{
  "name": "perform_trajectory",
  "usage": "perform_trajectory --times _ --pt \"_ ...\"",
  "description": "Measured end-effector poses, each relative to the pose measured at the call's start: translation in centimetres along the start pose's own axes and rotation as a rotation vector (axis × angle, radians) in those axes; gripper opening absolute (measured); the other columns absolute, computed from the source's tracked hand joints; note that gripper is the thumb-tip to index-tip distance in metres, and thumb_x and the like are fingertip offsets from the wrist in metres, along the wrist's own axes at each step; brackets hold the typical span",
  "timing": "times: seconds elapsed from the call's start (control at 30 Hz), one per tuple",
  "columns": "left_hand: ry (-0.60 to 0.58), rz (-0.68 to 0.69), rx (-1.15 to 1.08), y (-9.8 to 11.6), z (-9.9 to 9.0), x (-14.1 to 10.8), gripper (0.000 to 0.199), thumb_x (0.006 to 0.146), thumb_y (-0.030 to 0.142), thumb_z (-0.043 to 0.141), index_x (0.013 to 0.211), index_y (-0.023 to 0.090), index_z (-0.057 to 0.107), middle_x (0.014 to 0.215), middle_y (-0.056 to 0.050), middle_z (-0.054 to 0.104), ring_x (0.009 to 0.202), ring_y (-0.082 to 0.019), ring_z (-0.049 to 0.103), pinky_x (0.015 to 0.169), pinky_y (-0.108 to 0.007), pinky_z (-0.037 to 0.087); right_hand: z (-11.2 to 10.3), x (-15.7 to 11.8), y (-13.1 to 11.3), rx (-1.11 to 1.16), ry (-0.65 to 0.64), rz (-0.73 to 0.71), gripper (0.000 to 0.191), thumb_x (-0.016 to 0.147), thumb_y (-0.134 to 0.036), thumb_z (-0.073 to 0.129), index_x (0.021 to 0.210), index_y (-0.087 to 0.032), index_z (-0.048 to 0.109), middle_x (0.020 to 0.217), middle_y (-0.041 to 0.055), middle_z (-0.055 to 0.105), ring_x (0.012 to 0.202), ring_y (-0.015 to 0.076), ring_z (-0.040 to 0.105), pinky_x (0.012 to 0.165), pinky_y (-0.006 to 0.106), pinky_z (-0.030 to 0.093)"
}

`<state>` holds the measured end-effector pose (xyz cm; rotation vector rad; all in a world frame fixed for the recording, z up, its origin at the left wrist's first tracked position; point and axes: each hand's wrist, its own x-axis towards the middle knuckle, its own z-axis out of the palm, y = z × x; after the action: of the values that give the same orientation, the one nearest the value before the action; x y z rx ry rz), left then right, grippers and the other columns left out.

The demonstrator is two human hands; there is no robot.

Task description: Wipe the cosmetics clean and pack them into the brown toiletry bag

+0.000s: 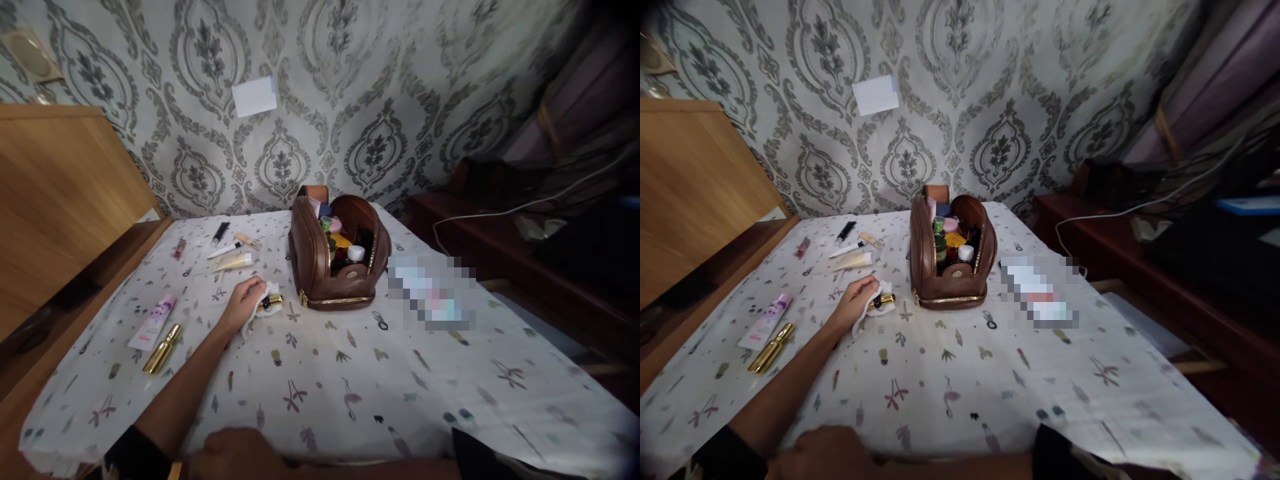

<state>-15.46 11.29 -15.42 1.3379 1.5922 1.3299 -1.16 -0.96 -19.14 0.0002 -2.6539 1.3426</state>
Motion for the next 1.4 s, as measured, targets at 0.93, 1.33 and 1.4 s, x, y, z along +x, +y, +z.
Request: perform_trajectory --times 0.93,1.33,1.4 --pt "-0.298 -0.086 -0.172 1.9 -0.6 -1.8 0.043 0.071 0.041 0.078 0.102 0.021 0.057 0.083 0.0 0.065 0.073 -0.016 0.059 0.071 -0.027 0.047 -12.8 -0.9 7.8 0.581 0.903 0.25 0.038 0.093 -0.05 0.053 0.12 -0.024 0.048 0.077 -0.0013 0.054 0.062 0.0153 0.056 0.052 0.027 0.045" --pt "-0.146 -0.074 -0.067 0.8 -0.4 -1.7 0.044 0.083 0.061 0.06 0.071 0.019 0.053 0.064 0.003 0.048 0.059 -0.012 0.044 0.054 -0.024 0.036 -13.0 -1.0 6.8 0.618 0.887 0.236 0.032 0.088 -0.05 0.061 0.098 -0.023 0.047 0.074 -0.0039 0.054 0.051 0.0099 0.049 0.042 0.021 0.034" --pt "-0.063 -0.038 -0.039 0.6 -0.2 -1.5 0.051 0.084 0.064 0.057 0.062 0.02 0.042 0.059 0.004 0.039 0.057 -0.011 0.038 0.053 -0.024 0.033 -13.0 -1.1 6.4 0.613 0.893 0.211 0.03 0.086 -0.048 0.064 0.091 -0.024 0.047 0.08 -0.0026 0.055 0.055 0.0102 0.051 0.044 0.022 0.037"
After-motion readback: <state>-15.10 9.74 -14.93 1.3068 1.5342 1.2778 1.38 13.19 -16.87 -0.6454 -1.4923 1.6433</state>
